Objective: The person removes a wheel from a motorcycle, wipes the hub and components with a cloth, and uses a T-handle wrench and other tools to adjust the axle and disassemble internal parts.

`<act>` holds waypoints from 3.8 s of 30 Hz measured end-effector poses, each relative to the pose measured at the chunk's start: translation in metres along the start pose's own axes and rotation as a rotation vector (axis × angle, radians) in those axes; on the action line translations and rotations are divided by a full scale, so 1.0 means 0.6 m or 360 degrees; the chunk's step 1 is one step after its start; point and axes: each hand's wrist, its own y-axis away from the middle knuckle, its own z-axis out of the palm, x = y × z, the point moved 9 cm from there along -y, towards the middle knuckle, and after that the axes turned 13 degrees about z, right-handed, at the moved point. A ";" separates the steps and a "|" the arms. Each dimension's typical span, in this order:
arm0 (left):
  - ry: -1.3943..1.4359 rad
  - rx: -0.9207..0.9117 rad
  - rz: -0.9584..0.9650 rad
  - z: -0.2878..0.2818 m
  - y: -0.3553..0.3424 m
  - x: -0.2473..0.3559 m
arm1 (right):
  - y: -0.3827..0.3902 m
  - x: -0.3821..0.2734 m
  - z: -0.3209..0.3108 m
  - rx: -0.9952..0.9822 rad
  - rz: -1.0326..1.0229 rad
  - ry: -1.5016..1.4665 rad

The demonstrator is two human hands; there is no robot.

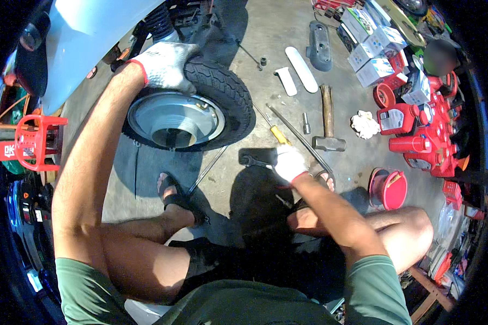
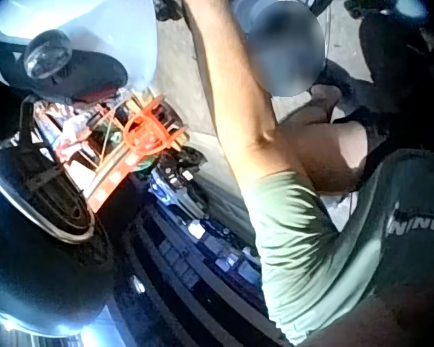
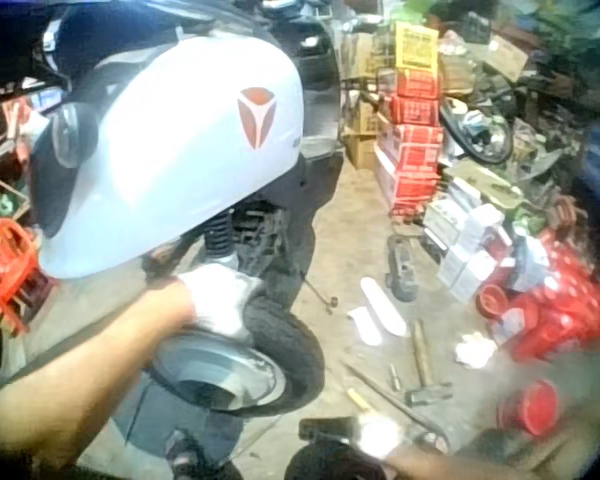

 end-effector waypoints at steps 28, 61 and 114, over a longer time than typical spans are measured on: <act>0.0074 -0.0088 -0.0044 -0.010 0.016 0.025 | 0.014 0.161 -0.232 -0.0749 -0.0149 0.0174; 0.0071 -0.0017 -0.0121 -0.035 0.014 0.050 | 0.257 0.375 0.056 0.0413 0.1496 -0.1625; 0.2778 0.1092 -0.1030 0.328 0.374 -0.385 | -0.169 -0.059 -0.039 -0.0532 0.0134 -0.1356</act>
